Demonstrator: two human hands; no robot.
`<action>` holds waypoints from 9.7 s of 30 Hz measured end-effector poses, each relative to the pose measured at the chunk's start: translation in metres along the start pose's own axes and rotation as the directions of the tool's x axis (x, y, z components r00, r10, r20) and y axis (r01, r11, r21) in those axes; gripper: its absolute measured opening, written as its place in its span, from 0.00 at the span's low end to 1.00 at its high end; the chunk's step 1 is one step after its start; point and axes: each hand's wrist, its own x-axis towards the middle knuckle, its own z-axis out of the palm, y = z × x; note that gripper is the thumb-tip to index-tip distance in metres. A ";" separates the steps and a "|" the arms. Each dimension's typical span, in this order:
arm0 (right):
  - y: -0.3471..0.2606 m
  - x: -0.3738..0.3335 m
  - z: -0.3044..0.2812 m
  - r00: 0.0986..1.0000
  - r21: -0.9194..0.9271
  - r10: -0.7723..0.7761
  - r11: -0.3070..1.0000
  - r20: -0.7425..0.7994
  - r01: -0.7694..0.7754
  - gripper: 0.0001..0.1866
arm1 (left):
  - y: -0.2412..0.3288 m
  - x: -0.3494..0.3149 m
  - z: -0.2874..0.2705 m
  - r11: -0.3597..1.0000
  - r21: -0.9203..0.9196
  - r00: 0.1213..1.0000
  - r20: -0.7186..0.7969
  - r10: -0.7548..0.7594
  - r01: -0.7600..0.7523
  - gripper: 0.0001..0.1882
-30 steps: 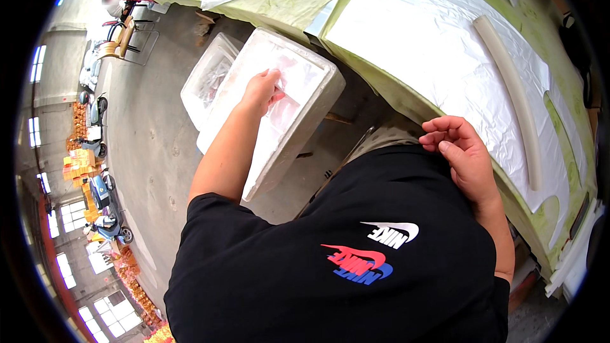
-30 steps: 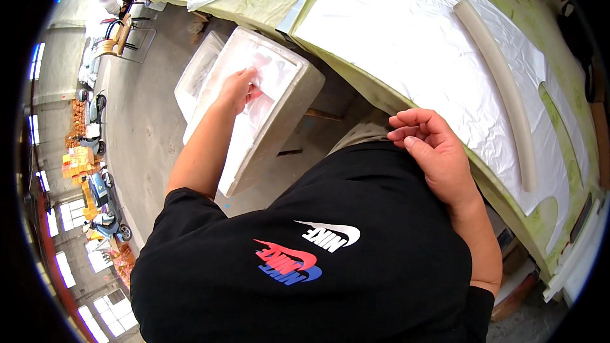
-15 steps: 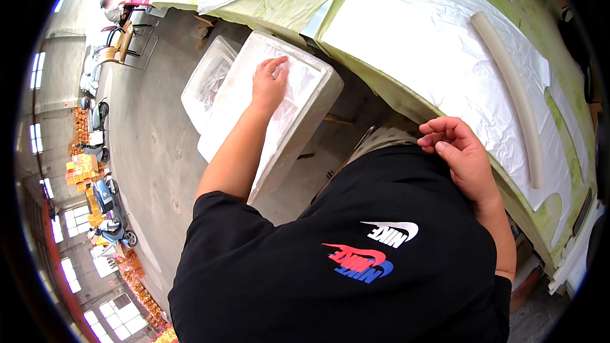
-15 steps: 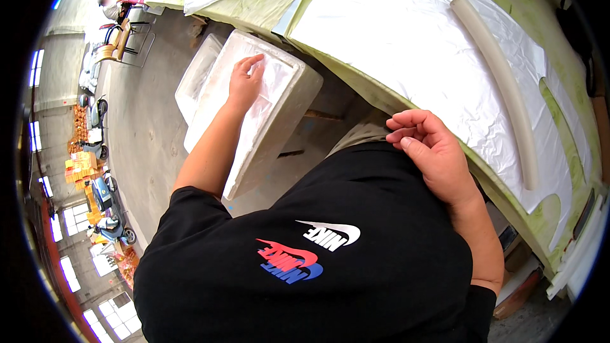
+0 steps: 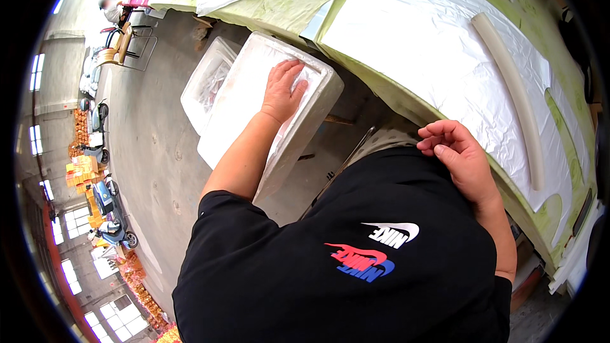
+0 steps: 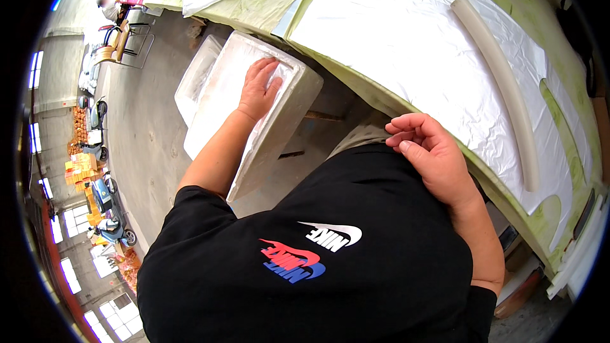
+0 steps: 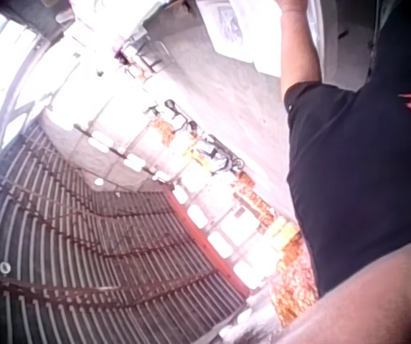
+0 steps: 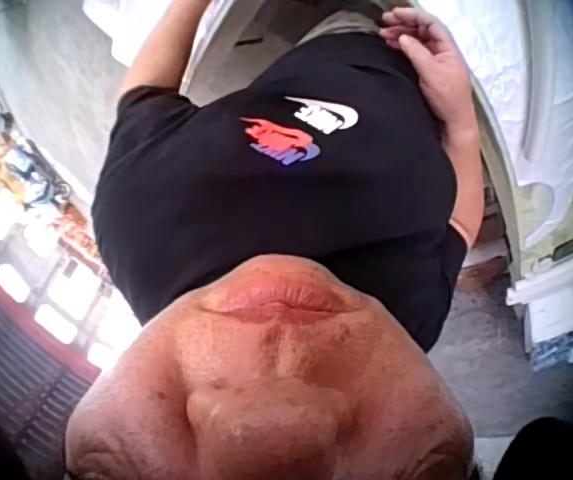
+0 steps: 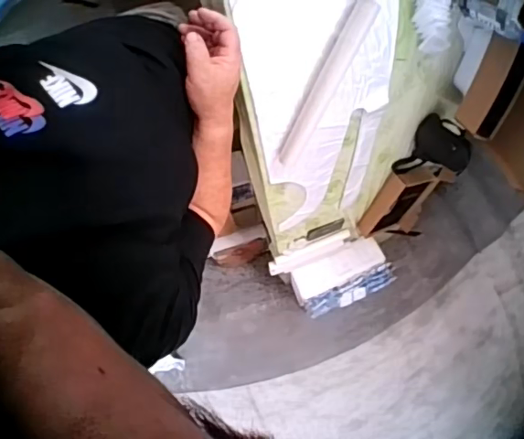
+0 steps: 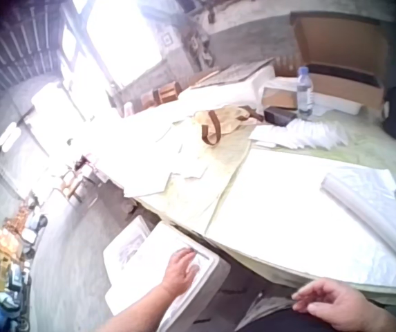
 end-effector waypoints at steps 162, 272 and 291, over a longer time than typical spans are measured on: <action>-0.011 0.028 0.030 0.997 -0.212 -0.013 0.977 0.075 0.029 0.35 | -0.060 0.049 -0.056 0.856 0.167 0.872 -0.093 -0.480 0.489 0.24; -0.145 0.254 -0.201 0.742 -0.966 -0.622 0.106 -0.249 -0.235 0.15 | 0.072 0.470 0.091 0.915 -0.197 0.936 0.059 -0.347 0.352 0.33; -0.137 0.291 -0.196 0.619 -0.819 -0.625 0.571 -0.476 -0.052 0.22 | 0.151 0.493 0.103 0.711 -0.442 0.803 0.518 -0.295 0.547 0.34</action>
